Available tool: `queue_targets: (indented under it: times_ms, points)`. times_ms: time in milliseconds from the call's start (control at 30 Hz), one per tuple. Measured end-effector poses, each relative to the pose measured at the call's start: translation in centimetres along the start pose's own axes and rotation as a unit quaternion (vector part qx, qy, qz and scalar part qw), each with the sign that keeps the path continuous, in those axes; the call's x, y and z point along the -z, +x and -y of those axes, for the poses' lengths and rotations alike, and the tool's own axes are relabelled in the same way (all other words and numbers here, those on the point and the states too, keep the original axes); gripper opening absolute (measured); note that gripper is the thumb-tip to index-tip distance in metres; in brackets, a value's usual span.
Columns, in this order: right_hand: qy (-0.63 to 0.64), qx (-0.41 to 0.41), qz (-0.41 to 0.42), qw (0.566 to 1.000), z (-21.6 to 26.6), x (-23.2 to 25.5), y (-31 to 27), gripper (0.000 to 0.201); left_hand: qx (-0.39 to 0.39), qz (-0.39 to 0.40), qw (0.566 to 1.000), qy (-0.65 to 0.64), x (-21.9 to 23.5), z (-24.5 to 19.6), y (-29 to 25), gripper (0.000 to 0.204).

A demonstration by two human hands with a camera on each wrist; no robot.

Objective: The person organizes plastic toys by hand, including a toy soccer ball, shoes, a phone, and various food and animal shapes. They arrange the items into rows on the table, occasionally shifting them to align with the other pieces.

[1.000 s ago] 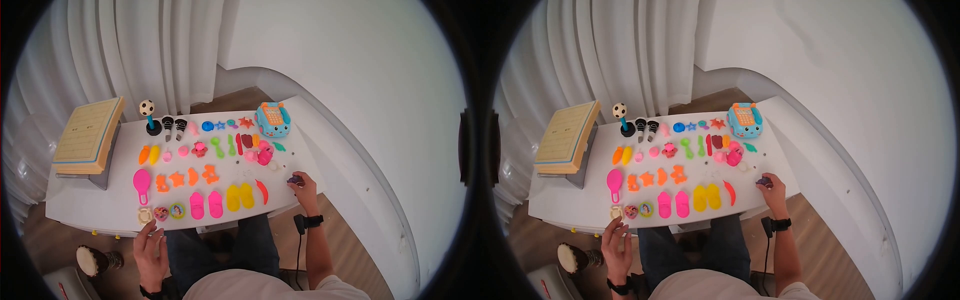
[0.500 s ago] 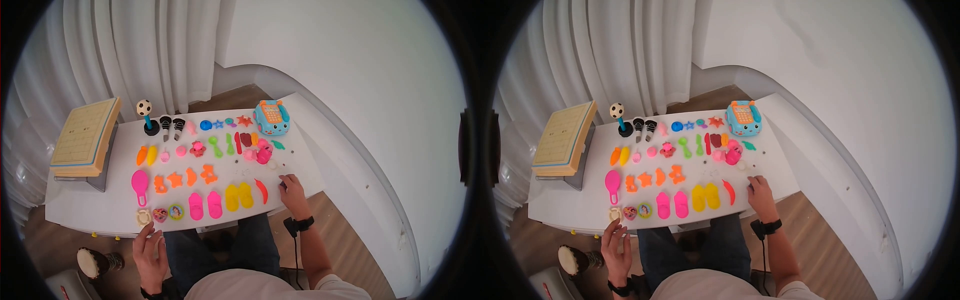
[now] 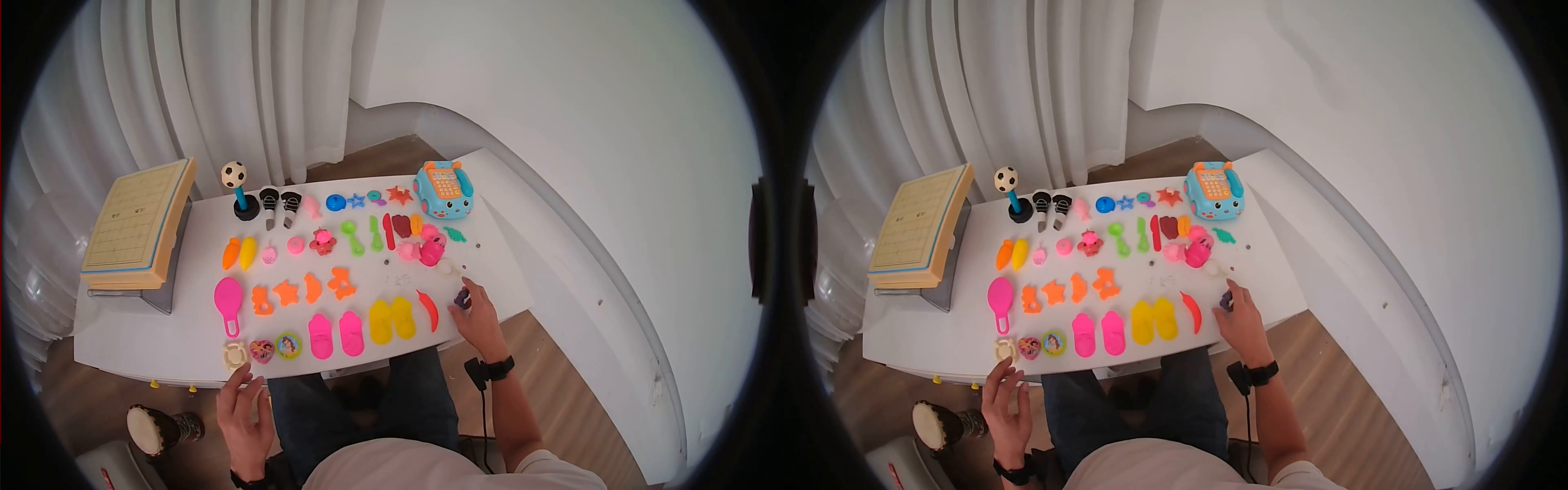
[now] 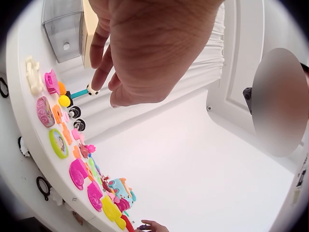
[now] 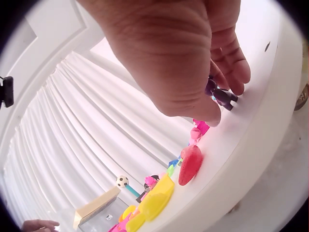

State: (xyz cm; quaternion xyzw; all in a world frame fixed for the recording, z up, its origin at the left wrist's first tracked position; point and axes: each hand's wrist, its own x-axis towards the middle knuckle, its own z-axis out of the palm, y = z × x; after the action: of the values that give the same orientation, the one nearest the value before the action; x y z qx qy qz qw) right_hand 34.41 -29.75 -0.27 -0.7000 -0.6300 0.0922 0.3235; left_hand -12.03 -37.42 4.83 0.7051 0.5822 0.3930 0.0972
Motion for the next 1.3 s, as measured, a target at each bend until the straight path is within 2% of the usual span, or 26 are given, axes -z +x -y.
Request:
queue_targets:
  times_ms: [200,267,433,600,700,767,833,933,967,1033,1100,1167,1200,1267,1300]
  points:
    - [0.059,-0.012,-0.032,0.998,-2.0,-1.2,0.3,0.049,0.005,0.005,1.000,-0.023,-0.6,-0.5,-0.1,0.024]
    - [0.043,0.025,-0.053,0.997,-2.2,-1.4,0.2,0.040,-0.015,0.008,0.999,-0.029,-1.0,-0.7,-0.1,0.025]
    - [0.061,0.012,-0.038,0.997,-1.8,-1.2,-0.4,0.038,-0.034,0.017,0.999,-0.027,-1.4,-1.4,0.2,0.026]
    - [0.066,-0.013,-0.038,0.997,0.0,0.3,-0.3,0.042,-0.046,0.017,0.998,-0.026,-1.7,-1.4,0.4,0.025]
    - [0.053,-0.022,-0.066,0.996,-0.8,1.9,0.7,0.037,-0.051,0.011,0.998,-0.019,-1.5,-1.5,0.5,0.025]
    - [0.047,-0.012,-0.089,0.995,-1.6,3.6,2.6,0.026,-0.041,0.011,0.999,-0.017,-1.3,-1.6,0.4,0.025]
    - [0.046,0.010,-0.064,0.997,-1.7,4.6,4.6,0.021,-0.034,0.014,0.999,-0.016,-1.0,-1.8,0.4,0.023]
    - [0.052,0.070,0.085,0.993,-2.7,4.1,7.4,0.028,-0.035,0.011,0.999,-0.014,-0.9,-1.8,0.2,0.023]
    - [0.052,0.073,0.084,0.992,-3.5,3.3,7.8,0.028,-0.040,0.008,0.999,-0.013,-0.9,-1.7,0.1,0.025]
    - [0.002,0.113,0.141,0.984,-5.4,1.9,8.3,0.029,-0.039,0.003,0.999,-0.012,-0.8,-1.4,-0.2,0.025]
    - [-0.044,0.151,0.137,0.978,-6.0,1.6,8.2,0.025,-0.037,-0.002,0.999,-0.011,-0.6,-1.3,-0.4,0.024]
    - [0.005,0.027,0.120,0.992,-6.5,1.5,7.7,0.018,-0.027,-0.003,1.000,-0.009,-0.3,-1.4,-0.6,0.024]
    - [0.005,0.026,0.121,0.992,-6.8,1.5,7.2,0.018,-0.025,-0.002,1.000,-0.008,-0.3,-1.2,-0.8,0.024]
    - [-0.008,0.027,0.052,0.998,-7.2,1.7,5.8,0.012,-0.029,-0.014,0.999,-0.011,-0.3,-0.6,-1.0,0.025]
    - [-0.009,0.023,0.051,0.998,-7.2,2.0,5.1,0.012,-0.031,-0.011,0.999,-0.012,-0.3,-0.4,-1.0,0.025]
